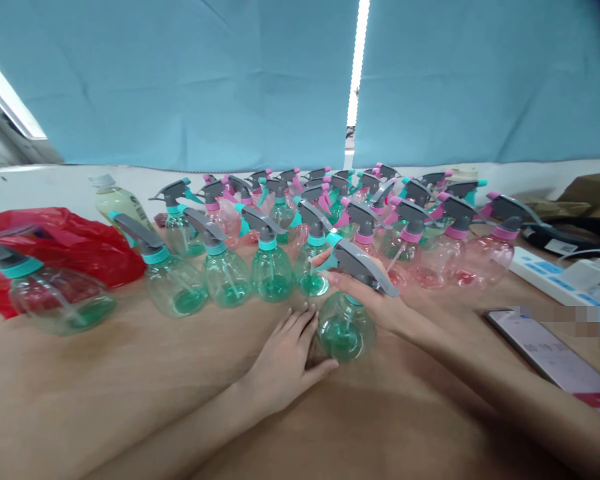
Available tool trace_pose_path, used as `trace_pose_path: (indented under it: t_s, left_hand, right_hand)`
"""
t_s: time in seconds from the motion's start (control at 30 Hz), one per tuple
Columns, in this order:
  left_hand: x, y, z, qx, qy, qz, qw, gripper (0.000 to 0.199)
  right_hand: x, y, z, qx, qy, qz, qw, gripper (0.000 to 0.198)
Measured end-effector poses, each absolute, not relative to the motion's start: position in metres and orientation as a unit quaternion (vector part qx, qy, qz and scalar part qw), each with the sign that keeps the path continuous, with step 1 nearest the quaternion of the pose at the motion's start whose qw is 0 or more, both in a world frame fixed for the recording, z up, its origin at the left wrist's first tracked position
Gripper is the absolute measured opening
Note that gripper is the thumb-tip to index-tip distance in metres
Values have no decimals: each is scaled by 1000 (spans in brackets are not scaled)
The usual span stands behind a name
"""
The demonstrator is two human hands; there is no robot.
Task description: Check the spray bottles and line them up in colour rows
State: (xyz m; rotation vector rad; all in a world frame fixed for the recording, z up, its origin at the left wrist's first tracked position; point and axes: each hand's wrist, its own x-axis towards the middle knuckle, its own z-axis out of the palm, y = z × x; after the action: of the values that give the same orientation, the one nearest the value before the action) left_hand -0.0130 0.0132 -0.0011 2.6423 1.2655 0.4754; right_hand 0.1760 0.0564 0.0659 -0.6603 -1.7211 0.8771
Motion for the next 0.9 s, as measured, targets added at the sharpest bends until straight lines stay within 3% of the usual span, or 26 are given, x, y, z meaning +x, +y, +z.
trace_pose_path:
  t_s: [0.9]
  left_hand:
    - [-12,13,3,889,430,137,76,63]
  right_hand:
    - [177,55,69,-293,-728,362,503,17]
